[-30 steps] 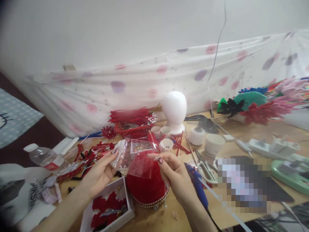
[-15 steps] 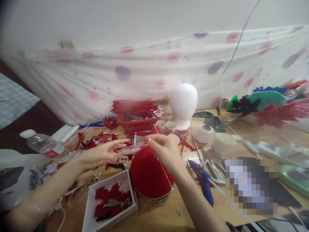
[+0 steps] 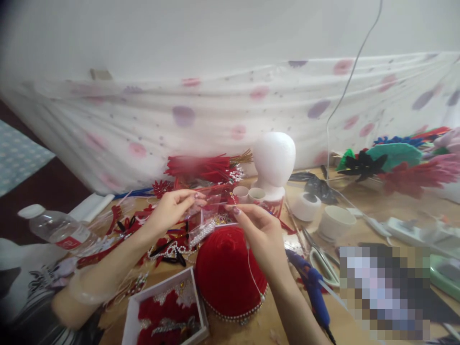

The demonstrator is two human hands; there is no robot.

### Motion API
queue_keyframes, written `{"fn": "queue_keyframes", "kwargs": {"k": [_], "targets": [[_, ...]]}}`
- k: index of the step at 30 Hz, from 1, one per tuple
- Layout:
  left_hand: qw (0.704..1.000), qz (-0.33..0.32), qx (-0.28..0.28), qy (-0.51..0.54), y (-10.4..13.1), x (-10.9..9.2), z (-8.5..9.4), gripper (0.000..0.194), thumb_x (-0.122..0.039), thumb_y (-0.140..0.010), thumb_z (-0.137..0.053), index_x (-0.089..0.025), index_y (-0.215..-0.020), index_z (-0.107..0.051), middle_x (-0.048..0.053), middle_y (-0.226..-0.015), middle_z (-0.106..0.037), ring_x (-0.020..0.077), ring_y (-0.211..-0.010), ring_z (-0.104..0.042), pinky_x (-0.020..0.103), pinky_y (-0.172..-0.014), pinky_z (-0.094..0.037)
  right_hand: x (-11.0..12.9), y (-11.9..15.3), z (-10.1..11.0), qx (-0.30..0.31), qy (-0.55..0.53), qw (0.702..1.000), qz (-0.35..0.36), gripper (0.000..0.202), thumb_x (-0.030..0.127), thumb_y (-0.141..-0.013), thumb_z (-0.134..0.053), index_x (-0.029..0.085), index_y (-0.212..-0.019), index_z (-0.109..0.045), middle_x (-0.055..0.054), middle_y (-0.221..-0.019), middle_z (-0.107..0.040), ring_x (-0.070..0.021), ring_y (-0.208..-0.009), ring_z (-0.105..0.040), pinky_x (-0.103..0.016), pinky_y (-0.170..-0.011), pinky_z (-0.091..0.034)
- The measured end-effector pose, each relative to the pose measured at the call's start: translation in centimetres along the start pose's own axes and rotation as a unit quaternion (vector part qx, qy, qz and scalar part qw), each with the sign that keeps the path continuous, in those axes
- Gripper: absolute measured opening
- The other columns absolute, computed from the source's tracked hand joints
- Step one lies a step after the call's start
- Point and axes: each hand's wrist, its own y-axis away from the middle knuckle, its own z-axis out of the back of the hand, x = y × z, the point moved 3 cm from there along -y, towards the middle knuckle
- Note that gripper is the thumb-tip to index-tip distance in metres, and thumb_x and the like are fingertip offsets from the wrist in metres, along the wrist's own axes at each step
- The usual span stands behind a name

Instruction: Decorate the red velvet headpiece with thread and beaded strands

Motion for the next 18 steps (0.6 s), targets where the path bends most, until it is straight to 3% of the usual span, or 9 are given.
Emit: {"fn": "queue_keyframes", "kwargs": {"k": [5, 12, 15, 18], "targets": [[0.996, 0.031, -0.049, 0.064, -3.1, 1.0, 1.3, 0.02, -0.021, -0.091, -0.054, -0.014, -0.104, -0.067, 0.011, -0.098, -0.077, 0.0192, -0.081, -0.075, 0.031, -0.075, -0.06, -0.4, 1.1, 2.4, -0.062, 0.033, 0.997, 0.019, 0.032, 0.048, -0.083, -0.073, 0.018, -0.094, -0.079, 0.003, -0.048, -0.044, -0.0088, -0.042, -0.029, -0.021, -0.039, -0.016], [0.996, 0.055, -0.069, -0.009, -3.7, 7.3, 2.3, 0.051, -0.007, -0.08, -0.058, -0.019, -0.128, -0.05, 0.007, -0.104, -0.073, 0.0134, -0.074, -0.073, 0.026, -0.07, -0.059, -1.5, 2.2, 3.6, -0.101, 0.051, 0.993, 0.025, 0.028, 0.047, -0.084, -0.074, 0.019, -0.088, -0.077, 0.003, -0.048, -0.046, -0.0094, -0.04, -0.032, -0.021, -0.035, -0.02], [0.993, 0.038, -0.033, -0.108, -4.2, 7.8, 2.7, 0.034, -0.011, -0.084, -0.063, -0.018, -0.117, -0.06, 0.006, -0.108, -0.07, 0.0154, -0.079, -0.072, 0.031, -0.072, -0.059, -1.9, 2.2, 3.8, -0.101, 0.039, 0.994, 0.025, 0.029, 0.047, -0.083, -0.075, 0.018, -0.086, -0.076, 0.003, -0.048, -0.047, -0.0088, -0.039, -0.033, -0.02, -0.035, -0.021], [0.97, 0.024, 0.003, -0.242, -4.9, 6.7, 2.8, 0.012, -0.023, -0.089, -0.068, -0.015, -0.097, -0.067, 0.005, -0.103, -0.07, 0.0197, -0.09, -0.068, 0.041, -0.084, -0.056, -2.6, 2.2, 4.2, -0.118, 0.031, 0.992, 0.029, 0.027, 0.045, -0.083, -0.075, 0.019, -0.088, -0.076, 0.004, -0.045, -0.044, -0.0086, -0.037, -0.033, -0.019, -0.034, -0.021]]}}
